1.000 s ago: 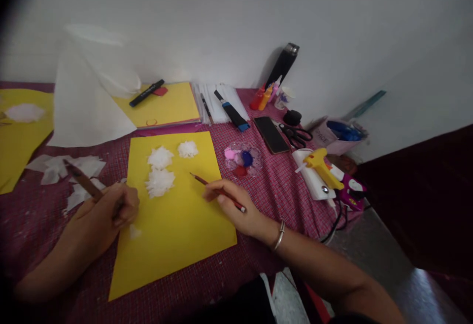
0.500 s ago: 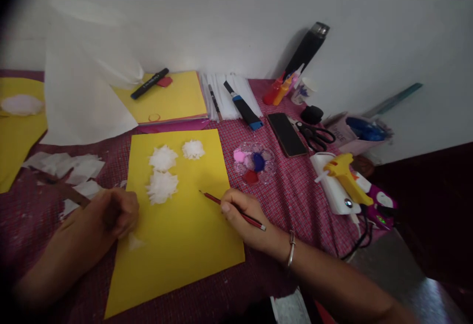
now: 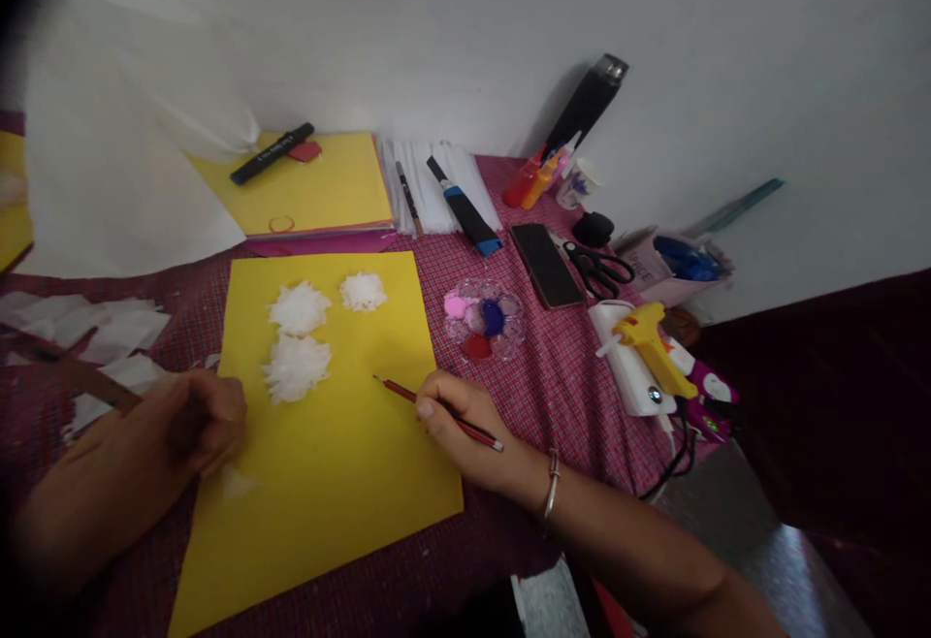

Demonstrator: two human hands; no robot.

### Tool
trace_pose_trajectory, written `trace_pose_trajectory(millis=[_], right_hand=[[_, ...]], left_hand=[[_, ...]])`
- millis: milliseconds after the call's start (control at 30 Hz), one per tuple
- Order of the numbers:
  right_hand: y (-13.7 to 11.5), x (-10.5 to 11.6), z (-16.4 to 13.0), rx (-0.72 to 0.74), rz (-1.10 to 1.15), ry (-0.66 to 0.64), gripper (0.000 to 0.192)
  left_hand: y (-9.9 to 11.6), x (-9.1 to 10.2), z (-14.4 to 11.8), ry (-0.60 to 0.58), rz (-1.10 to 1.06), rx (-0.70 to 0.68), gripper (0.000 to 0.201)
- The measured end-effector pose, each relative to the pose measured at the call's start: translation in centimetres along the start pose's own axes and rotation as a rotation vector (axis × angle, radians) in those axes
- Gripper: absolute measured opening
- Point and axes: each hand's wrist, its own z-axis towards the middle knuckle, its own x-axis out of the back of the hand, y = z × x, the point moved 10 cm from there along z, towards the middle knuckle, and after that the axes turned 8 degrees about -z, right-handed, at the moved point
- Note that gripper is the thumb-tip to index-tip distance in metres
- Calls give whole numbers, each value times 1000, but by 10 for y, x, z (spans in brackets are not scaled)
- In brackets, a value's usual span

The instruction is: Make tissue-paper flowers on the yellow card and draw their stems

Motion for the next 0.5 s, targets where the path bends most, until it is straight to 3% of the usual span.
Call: trace_pose_trajectory(millis=[167,500], right_hand=[[1,-2,-1,5,-2,-13,26],[-6,-2,0,38,-80,-17,27]], left_hand=[[11,-6,-1,-54,20,-75,39],[22,-12,-2,-64,76,-39,38]])
